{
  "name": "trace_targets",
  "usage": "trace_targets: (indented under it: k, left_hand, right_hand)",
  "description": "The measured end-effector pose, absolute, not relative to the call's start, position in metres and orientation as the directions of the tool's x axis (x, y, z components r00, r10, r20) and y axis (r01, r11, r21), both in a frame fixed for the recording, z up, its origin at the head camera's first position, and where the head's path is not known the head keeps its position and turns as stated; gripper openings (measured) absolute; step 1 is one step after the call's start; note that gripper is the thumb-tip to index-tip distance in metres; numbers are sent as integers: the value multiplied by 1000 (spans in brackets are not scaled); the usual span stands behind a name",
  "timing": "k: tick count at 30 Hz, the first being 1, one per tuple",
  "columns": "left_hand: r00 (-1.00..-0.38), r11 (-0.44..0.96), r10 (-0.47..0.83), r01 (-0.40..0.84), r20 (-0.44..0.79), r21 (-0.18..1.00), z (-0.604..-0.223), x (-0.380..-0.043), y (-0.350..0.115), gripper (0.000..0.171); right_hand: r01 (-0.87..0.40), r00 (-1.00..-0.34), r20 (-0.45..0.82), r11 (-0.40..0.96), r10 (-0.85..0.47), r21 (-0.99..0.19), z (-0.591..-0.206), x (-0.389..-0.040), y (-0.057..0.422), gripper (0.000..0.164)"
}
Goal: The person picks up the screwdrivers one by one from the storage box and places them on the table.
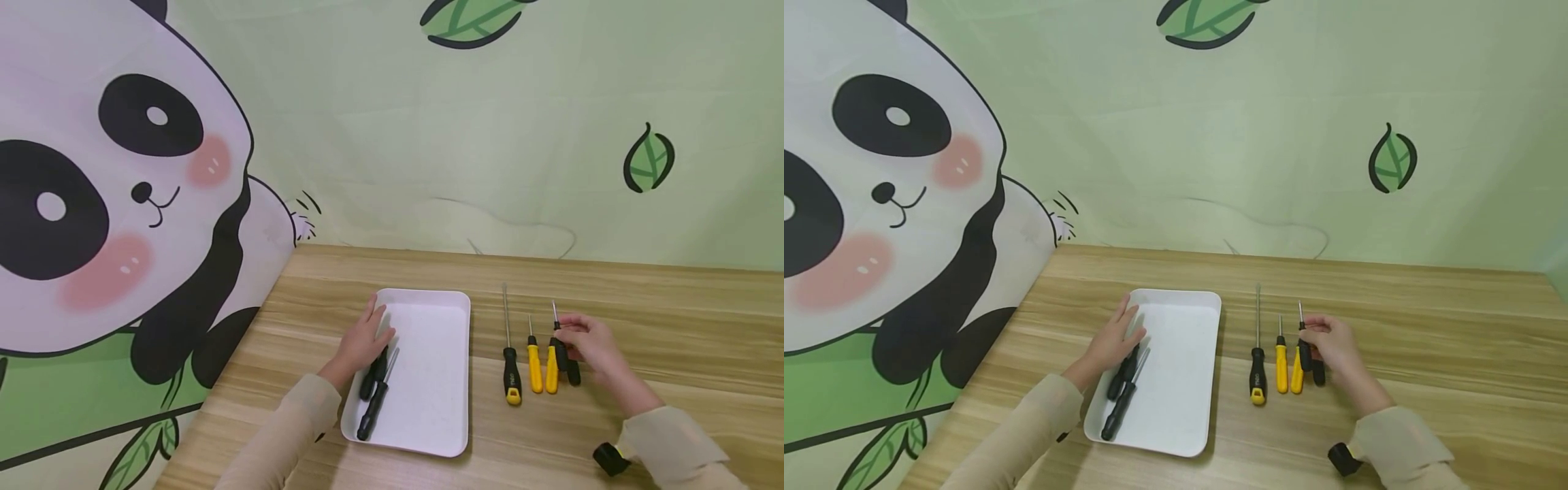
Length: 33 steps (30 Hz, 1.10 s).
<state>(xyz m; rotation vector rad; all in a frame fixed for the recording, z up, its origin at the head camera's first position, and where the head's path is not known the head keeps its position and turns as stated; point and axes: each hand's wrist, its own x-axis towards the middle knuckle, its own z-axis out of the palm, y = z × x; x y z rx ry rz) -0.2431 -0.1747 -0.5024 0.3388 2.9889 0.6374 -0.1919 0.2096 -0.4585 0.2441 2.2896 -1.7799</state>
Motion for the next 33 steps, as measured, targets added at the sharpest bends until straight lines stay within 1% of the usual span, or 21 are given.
trace_targets:
  k: [2, 5, 7, 9, 12, 19, 33]
  left_hand:
    - [-974, 890, 226, 198, -21, 410, -502, -243, -175, 59]
    - [-973, 888, 229, 203, -16, 413, -502, -243, -174, 59]
    - [-972, 889, 234, 212, -4, 407, -502, -243, -174, 59]
    - [-971, 888, 239, 224, 14, 401, -503, -244, -174, 58]
    - [-969, 888, 245, 239, 37, 393, -503, -244, -175, 57]
    - [-968, 889, 247, 241, 34, 389, -505, -245, -175, 57]
    - [-969, 891, 243, 236, 31, 389, -506, -245, -175, 57]
  right_hand:
    - [302, -951, -308, 228, 8, -926, -463, -194, 215, 37]
    - [311, -949, -316, 221, 15, -924, -469, -196, 223, 36]
    - [317, -947, -320, 225, 21, -922, -471, -197, 227, 38]
    - [296, -953, -303, 253, 12, -921, -471, -196, 230, 47]
    - [307, -949, -313, 275, 24, -911, -471, -197, 235, 49]
    - [335, -940, -337, 305, 48, -892, -476, -198, 245, 46]
    - [369, -927, -373, 291, 43, -883, -484, -196, 253, 38]
